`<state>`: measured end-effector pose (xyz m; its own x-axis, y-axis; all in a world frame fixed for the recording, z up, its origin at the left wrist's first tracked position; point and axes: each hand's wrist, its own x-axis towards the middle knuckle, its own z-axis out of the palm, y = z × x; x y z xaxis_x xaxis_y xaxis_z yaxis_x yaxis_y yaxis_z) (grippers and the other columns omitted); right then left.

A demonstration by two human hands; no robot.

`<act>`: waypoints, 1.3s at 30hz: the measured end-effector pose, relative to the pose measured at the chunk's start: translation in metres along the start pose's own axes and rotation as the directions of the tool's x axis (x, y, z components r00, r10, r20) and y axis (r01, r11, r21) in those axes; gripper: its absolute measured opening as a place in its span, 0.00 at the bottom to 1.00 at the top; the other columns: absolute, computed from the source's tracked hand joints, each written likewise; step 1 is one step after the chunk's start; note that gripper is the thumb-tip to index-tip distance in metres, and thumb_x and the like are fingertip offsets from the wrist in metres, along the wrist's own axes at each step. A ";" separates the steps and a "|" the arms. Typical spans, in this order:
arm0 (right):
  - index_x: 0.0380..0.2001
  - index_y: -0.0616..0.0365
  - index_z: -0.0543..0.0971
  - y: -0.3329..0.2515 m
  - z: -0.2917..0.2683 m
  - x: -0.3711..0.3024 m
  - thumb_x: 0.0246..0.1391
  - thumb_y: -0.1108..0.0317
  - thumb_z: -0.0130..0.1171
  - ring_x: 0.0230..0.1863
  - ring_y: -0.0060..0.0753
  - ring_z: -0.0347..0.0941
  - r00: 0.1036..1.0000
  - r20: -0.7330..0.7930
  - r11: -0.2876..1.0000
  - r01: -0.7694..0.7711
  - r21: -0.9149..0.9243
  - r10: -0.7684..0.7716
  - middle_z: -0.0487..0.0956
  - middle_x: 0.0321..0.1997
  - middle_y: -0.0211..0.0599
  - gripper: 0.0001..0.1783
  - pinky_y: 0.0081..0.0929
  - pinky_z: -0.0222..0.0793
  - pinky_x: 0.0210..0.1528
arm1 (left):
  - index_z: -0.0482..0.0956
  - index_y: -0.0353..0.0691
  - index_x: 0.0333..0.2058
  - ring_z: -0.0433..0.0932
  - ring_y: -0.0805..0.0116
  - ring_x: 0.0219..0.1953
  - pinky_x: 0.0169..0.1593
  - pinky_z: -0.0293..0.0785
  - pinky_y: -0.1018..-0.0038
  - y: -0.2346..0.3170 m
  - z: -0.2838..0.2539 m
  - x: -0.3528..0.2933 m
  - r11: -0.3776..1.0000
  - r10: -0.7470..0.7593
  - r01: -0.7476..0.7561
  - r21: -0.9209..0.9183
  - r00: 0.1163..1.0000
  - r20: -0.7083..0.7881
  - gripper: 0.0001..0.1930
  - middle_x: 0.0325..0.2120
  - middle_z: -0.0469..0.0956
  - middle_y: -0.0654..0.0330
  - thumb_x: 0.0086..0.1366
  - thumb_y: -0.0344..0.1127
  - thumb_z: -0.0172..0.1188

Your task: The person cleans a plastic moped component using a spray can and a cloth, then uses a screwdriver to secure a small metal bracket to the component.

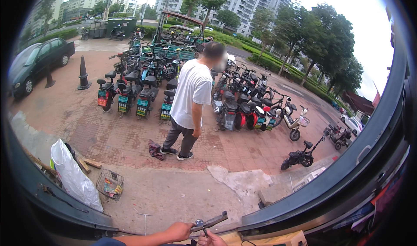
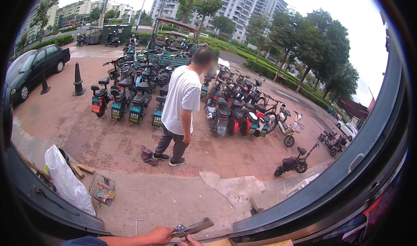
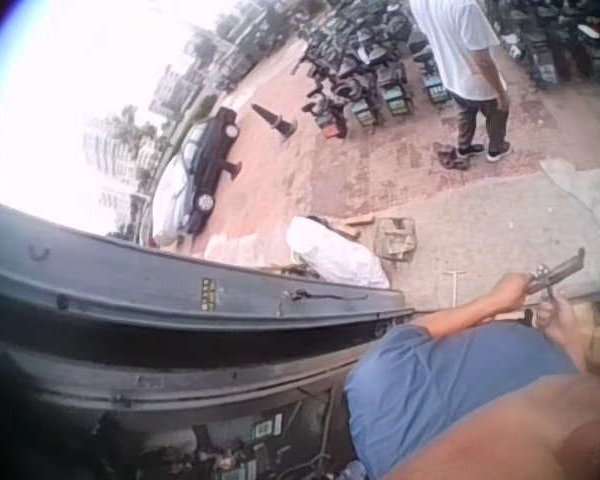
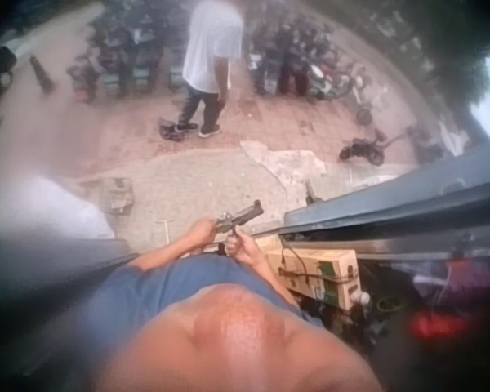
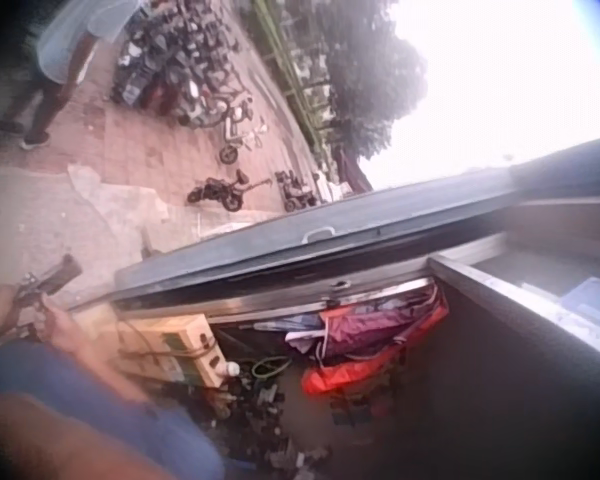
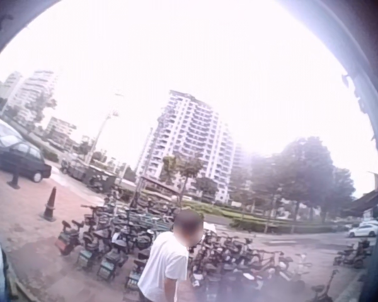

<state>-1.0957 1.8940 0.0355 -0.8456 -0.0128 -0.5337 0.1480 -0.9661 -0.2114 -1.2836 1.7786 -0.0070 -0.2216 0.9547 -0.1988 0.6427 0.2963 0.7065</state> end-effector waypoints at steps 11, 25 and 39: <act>0.38 0.48 0.76 -0.005 0.013 -0.004 0.74 0.48 0.53 0.27 0.20 0.60 0.995 0.073 0.990 0.058 0.132 -0.068 0.65 0.24 0.18 0.17 0.23 0.60 0.33 | 0.78 0.42 0.57 0.84 0.37 0.37 0.41 0.80 0.47 0.021 -0.030 0.002 0.997 0.064 -0.065 -0.041 0.998 -0.028 0.20 0.35 0.85 0.40 0.69 0.41 0.57; 0.38 0.52 0.78 -0.008 0.010 -0.007 0.74 0.49 0.54 0.31 0.28 0.69 0.996 0.062 0.992 0.071 -0.108 -0.064 0.71 0.24 0.22 0.18 0.35 0.69 0.40 | 0.78 0.42 0.55 0.83 0.35 0.37 0.41 0.78 0.46 0.019 -0.016 -0.006 0.988 0.034 -0.041 -0.146 0.998 -0.054 0.19 0.33 0.84 0.40 0.69 0.42 0.61; 0.39 0.59 0.77 0.003 0.035 -0.018 0.74 0.49 0.54 0.27 0.31 0.72 0.959 -0.194 0.888 0.102 -0.448 -0.208 0.74 0.24 0.31 0.22 0.29 0.73 0.35 | 0.82 0.39 0.47 0.83 0.35 0.36 0.41 0.77 0.47 0.013 0.006 -0.013 0.978 -0.043 0.029 -0.207 0.997 -0.062 0.19 0.31 0.83 0.39 0.70 0.50 0.62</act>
<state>-1.0982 1.8819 0.0731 -0.7419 0.2389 -0.6265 0.2747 -0.7440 -0.6091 -1.2684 1.7698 0.0009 -0.2941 0.9375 -0.1861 0.4701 0.3114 0.8259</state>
